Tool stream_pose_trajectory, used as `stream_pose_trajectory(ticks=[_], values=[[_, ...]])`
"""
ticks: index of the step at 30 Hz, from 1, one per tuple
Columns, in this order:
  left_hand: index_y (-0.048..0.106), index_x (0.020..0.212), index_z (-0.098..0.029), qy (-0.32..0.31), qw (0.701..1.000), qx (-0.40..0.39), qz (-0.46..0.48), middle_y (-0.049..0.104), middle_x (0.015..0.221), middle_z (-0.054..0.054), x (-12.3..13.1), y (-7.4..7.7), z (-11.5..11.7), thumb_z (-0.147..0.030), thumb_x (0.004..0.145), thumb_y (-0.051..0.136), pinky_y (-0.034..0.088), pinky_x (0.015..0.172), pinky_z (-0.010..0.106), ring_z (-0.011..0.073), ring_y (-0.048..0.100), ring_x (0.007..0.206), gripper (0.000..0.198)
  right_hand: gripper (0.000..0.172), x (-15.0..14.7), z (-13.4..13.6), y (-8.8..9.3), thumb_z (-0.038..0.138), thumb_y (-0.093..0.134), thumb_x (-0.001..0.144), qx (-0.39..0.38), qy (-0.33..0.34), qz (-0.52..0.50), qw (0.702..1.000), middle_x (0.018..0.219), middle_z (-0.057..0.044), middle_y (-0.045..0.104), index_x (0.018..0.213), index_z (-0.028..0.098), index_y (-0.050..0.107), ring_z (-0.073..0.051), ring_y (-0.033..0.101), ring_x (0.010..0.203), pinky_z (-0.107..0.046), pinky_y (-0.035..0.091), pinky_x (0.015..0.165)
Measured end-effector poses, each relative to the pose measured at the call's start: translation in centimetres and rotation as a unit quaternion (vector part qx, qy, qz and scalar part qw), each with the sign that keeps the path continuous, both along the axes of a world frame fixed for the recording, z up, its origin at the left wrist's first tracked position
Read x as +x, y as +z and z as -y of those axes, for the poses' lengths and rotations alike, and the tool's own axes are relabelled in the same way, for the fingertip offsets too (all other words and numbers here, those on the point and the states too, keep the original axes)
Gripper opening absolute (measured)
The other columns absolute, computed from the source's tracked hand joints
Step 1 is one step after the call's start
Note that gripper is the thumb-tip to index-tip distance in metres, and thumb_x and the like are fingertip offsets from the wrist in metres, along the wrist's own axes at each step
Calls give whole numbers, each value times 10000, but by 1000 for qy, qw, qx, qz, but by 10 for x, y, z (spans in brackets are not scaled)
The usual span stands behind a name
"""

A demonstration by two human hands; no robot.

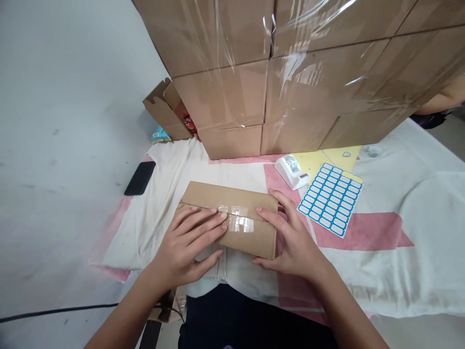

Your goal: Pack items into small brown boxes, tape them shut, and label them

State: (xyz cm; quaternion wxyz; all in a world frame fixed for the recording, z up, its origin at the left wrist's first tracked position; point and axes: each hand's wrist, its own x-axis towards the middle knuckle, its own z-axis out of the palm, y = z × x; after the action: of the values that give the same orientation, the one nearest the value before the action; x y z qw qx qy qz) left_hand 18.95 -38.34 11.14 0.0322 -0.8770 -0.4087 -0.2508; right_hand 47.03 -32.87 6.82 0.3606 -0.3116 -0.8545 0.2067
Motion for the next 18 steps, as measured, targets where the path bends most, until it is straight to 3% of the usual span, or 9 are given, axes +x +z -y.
stream_pose_trajectory(ticks=[6, 10, 12, 14, 16, 18], values=[[632, 1296, -195, 20, 999, 30, -20, 694, 1339, 9, 8, 11, 0, -293, 892, 652, 296, 1169, 439, 240, 576, 1290, 416, 808, 4, 11, 0, 378, 826, 734, 58, -6, -12, 998, 1553, -181, 278, 1456, 278, 476, -430, 354, 1426, -561, 504, 993], [692, 1192, -227, -18, 995, 102, 6, 755, 1219, 14, 21, 12, 13, -246, 853, 659, 250, 1229, 436, 207, 508, 1371, 341, 741, 44, 44, 11, 470, 728, 796, 90, -78, -37, 992, 1573, -178, 298, 1469, 261, 501, -460, 411, 1388, -612, 503, 972], [726, 1012, -258, -34, 984, 171, 44, 805, 1023, 14, 25, -4, 18, -160, 778, 683, 255, 1244, 433, 187, 431, 1448, 257, 714, 86, 62, 21, 551, 656, 834, 118, -185, -37, 975, 1563, -161, 356, 1487, 301, 512, -476, 454, 1349, -651, 494, 948], [730, 966, -253, -73, 982, 176, 6, 808, 963, 30, 27, -31, 17, -135, 742, 678, 265, 1255, 438, 198, 393, 1483, 259, 695, 141, 75, 27, 587, 668, 817, 154, -331, -31, 930, 1533, -123, 431, 1472, 397, 534, -484, 477, 1322, -691, 457, 964], [744, 1052, -233, -93, 980, 159, -75, 796, 1063, 57, 30, -66, 14, -302, 828, 664, 193, 1288, 467, 234, 325, 1523, 248, 746, 202, 74, 25, 593, 781, 725, 191, -478, -21, 857, 1494, -99, 488, 1428, 486, 557, -475, 477, 1317, -691, 420, 1013], [744, 1131, -228, -87, 973, 162, -139, 779, 1137, 63, 37, -99, 11, -532, 917, 563, 91, 1309, 485, 257, 229, 1558, 413, 821, 260, 51, 15, 622, 856, 636, 227, -569, -9, 790, 1458, -107, 509, 1400, 491, 586, -444, 491, 1306, -634, 439, 1038]])
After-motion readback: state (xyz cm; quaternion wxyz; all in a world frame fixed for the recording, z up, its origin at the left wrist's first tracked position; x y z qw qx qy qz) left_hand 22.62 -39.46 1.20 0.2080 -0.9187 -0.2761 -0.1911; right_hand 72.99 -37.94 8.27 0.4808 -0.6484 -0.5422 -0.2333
